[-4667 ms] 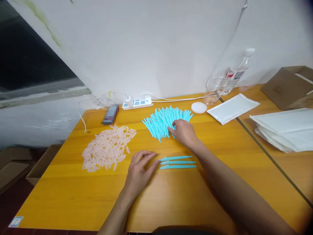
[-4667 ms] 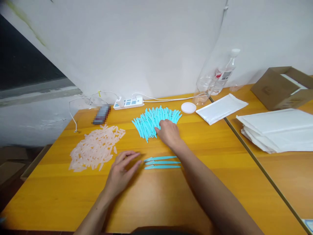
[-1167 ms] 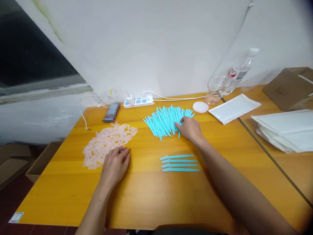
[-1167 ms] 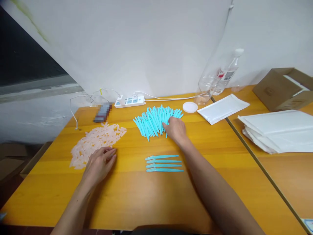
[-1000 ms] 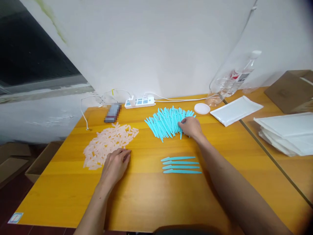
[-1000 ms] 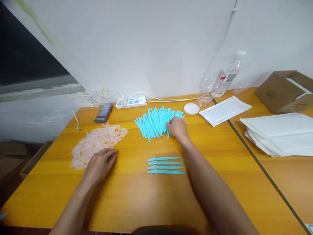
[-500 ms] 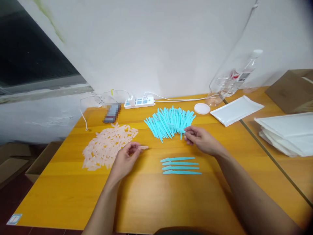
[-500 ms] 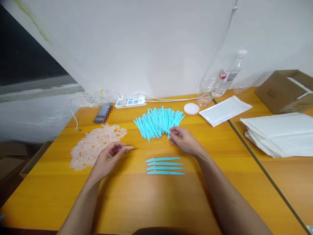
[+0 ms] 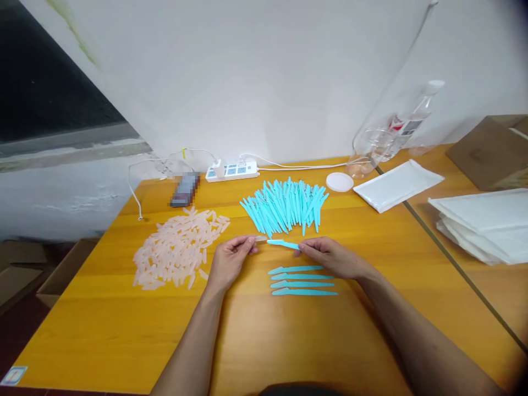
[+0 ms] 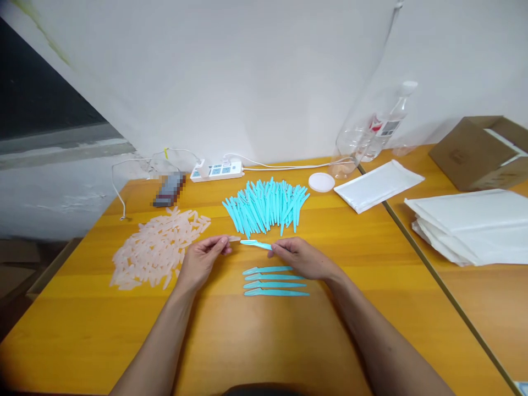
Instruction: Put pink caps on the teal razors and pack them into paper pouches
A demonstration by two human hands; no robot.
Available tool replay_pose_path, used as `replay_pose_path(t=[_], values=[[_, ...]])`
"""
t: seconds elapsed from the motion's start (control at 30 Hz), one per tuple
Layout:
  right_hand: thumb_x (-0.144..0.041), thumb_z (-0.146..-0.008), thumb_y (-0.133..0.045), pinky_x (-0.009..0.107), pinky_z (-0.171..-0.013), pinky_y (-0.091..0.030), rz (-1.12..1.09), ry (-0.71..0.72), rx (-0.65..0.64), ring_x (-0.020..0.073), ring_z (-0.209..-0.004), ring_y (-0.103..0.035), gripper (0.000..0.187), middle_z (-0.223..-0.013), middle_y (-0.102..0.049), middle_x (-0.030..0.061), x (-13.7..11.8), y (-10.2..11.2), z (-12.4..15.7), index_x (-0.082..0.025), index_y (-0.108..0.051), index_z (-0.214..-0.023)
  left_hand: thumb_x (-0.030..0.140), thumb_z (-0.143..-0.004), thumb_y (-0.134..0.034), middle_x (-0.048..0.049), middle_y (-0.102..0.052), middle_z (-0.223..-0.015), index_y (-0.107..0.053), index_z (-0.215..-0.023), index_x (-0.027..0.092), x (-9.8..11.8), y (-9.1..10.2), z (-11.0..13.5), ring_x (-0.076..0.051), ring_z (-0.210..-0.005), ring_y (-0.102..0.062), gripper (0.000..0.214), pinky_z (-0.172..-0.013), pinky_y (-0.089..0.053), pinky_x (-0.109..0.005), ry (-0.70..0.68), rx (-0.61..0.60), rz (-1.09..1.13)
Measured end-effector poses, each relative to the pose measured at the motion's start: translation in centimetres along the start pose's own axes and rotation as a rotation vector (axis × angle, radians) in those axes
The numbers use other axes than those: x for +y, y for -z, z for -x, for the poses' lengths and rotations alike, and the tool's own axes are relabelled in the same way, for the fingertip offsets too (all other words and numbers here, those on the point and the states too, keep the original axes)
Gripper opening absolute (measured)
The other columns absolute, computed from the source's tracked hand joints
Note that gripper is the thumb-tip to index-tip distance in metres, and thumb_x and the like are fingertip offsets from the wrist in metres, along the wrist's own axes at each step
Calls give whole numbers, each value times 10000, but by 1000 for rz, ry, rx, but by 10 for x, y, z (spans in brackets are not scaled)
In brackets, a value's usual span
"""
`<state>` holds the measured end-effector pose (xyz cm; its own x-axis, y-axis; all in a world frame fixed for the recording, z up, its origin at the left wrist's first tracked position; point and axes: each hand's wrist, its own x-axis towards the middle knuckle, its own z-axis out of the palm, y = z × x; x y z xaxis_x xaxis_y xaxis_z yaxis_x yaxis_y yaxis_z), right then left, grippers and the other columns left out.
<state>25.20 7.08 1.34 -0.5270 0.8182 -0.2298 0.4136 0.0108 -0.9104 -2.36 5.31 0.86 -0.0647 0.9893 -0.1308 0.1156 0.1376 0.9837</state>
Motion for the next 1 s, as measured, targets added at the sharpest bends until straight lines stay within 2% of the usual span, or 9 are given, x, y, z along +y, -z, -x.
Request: replay_pose_path(t=[0.07, 0.17, 0.3, 0.4, 0.5, 0.6, 0.73, 1.0], values=[[-591, -950, -447, 213, -496, -284, -28, -28, -27, 97, -540, -334, 507, -609, -449, -49, 0, -1, 1, -171, -731, -932, 500, -817, -737, -36, -746, -762, -779, -896, 158, -1, -1, 2, -152, -716, -676, 354, -745, -546, -259, -9, -43, -17], [-598, -948, -450, 209, -480, -261, -41, -54, -26, 92, -539, -312, 505, -614, -418, -51, -1, -2, 2, -167, -711, -916, 487, -836, -723, -27, -723, -733, -773, -863, 154, -2, -1, 2, -137, -697, -661, 338, -718, -534, -237, -16, -78, -50], [-627, -947, -431, 208, -470, -261, -28, -72, -23, 89, -533, -314, 541, -630, -412, -46, -2, 1, 4, -161, -706, -936, 473, -827, -742, -43, -754, -779, -771, -950, 147, -2, 6, 2, -148, -712, -689, 349, -718, -552, -249, 2, -24, -7], [-636, -950, -428, 210, -478, -267, -21, -84, -41, 88, -540, -322, 557, -649, -421, -40, -1, 4, 5, -154, -706, -957, 439, -808, -772, -63, -785, -863, -773, -1024, 153, -1, 10, 4, -171, -796, -722, 358, -811, -570, -283, -2, -60, 15], [-624, -961, -421, 213, -486, -259, -17, -92, -65, 87, -545, -317, 548, -647, -406, -42, 0, 4, 5, -152, -699, -963, 413, -823, -763, -85, -789, -986, -778, -1046, 165, 3, 8, 6, -196, -904, -729, 334, -890, -561, -312, -49, -149, -40], [-619, -964, -416, 216, -489, -250, -5, -91, -79, 91, -555, -314, 541, -647, -396, -43, -1, 3, 5, -155, -694, -962, 386, -857, -731, -98, -771, -1075, -786, -1036, 179, 5, 4, 8, -211, -974, -717, 279, -903, -552, -319, -137, -193, -118], [-612, -963, -420, 217, -496, -255, 0, -78, -84, 90, -558, -310, 532, -650, -388, -45, -4, 4, 6, -155, -691, -940, 359, -896, -690, -95, -761, -1076, -790, -1041, 195, 6, 3, 9, -206, -988, -704, 241, -903, -541, -316, -206, -221, -202], [-602, -961, -432, 214, -506, -265, -5, -48, -94, 92, -574, -314, 506, -666, -401, -43, -3, 5, 8, -165, -683, -919, 352, -904, -682, -88, -761, -1055, -788, -1041, 201, 4, 7, 10, -199, -968, -704, 229, -878, -539, -299, -224, -245, -231]])
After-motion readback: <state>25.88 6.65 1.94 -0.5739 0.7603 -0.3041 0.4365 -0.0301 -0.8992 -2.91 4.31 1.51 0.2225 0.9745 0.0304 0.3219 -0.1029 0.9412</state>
